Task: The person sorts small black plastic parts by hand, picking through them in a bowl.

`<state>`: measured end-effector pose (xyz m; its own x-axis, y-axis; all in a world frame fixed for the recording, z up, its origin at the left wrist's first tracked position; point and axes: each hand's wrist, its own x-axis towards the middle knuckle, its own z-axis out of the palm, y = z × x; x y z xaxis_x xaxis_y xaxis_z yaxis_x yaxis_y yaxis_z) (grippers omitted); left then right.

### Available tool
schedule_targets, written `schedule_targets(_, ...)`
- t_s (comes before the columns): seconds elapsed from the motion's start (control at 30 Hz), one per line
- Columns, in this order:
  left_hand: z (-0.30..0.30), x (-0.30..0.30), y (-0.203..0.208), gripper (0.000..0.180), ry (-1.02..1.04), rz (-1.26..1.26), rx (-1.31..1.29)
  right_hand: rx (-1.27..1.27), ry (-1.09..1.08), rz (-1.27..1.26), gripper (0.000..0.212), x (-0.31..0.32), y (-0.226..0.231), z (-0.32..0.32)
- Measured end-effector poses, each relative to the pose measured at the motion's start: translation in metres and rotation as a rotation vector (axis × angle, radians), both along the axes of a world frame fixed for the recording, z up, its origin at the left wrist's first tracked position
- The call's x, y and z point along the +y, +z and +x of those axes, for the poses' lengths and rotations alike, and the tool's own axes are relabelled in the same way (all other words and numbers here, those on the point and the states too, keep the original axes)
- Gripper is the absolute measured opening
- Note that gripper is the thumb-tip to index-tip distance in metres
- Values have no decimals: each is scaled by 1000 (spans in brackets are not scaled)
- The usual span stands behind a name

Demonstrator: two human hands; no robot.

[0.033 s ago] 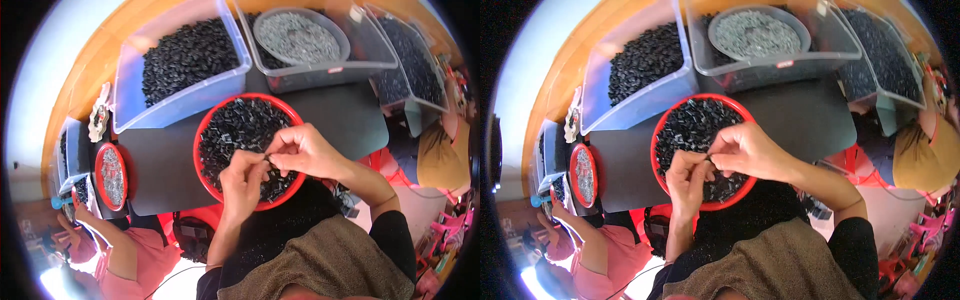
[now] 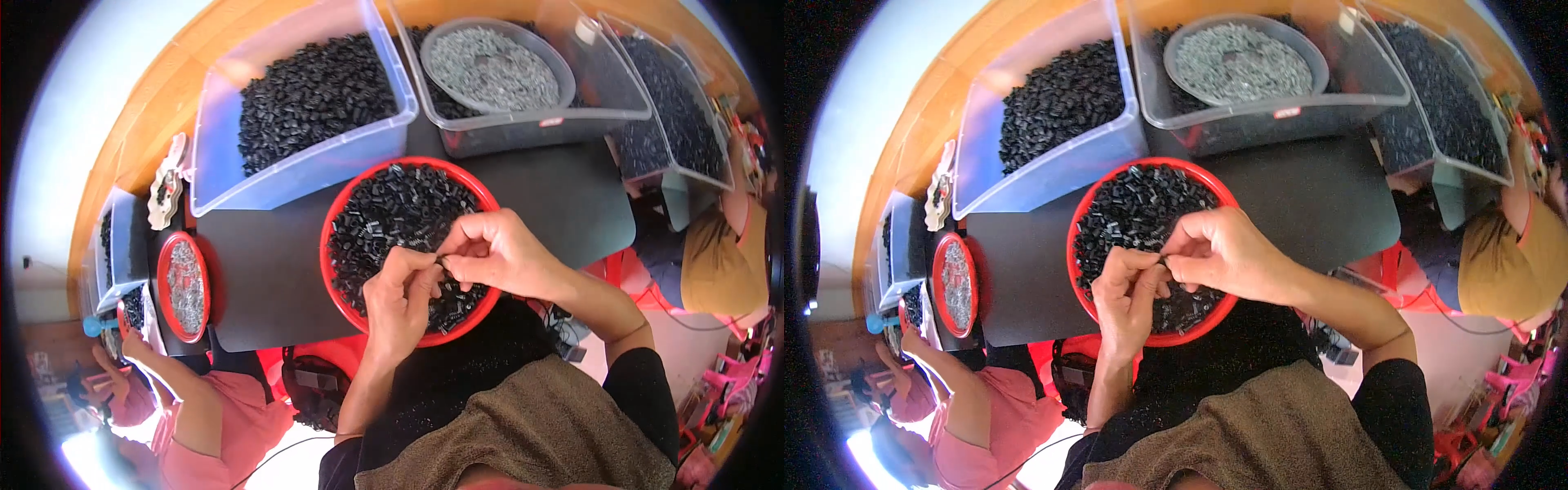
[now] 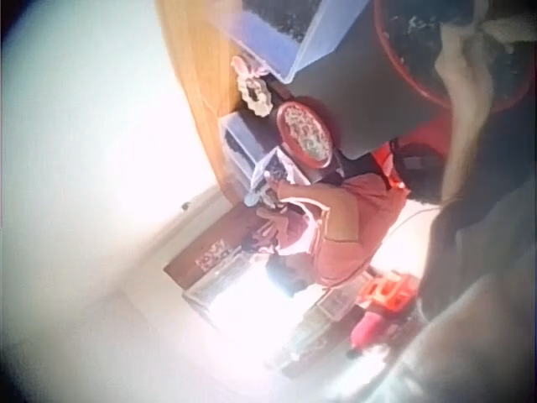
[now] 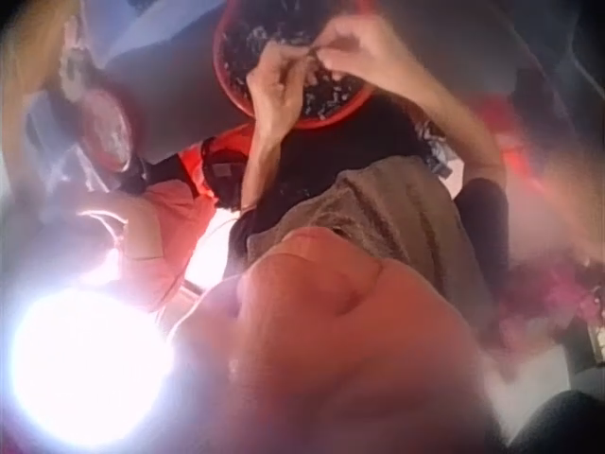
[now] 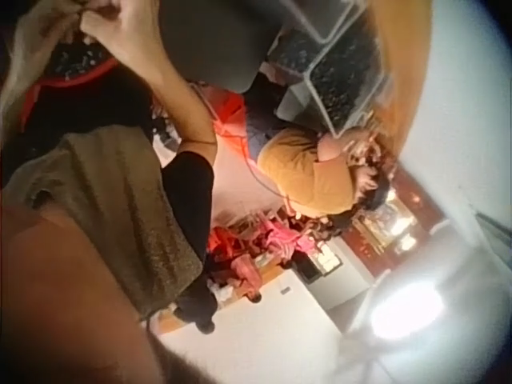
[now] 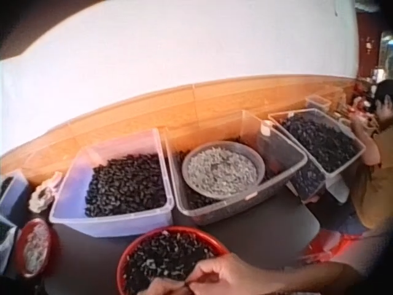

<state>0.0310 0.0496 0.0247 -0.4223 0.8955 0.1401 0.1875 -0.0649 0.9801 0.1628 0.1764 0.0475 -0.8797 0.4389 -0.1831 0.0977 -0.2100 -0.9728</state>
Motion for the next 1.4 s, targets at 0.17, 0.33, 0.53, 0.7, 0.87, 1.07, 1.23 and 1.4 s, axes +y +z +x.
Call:
schedule_targets(0.17, -4, -2, -4, 9, -18, 68, -15, 2, 35, 20, 9, 4, 7, -3)
schedule_targets(0.33, 1, -8, 7, 7, -121, 36, -141, -19, 179, -93, 6, 18, 7, 7)
schedule_targets(0.53, 7, -11, 3, 8, -190, 28, -72, -57, 161, -177, 12, 10, 1, 13)
schedule_targets(0.7, 2, -17, 3, 8, -222, -50, -171, -89, 190, -125, 14, 6, 6, 16)
schedule_targets(0.87, -8, -20, 12, 10, -171, -77, -22, -89, 139, -109, 13, 2, 3, 19)
schedule_targets(1.07, -82, 45, 102, 11, 278, 256, 540, -58, -112, 41, 15, 17, -4, 42)
schedule_targets(1.23, -126, 58, 135, 34, 610, -319, 1340, 1, -292, 453, 15, 27, -14, 38)
schedule_targets(1.4, -81, 51, 76, 8, 406, 9, 956, -147, -266, 820, 11, 39, -23, 32)
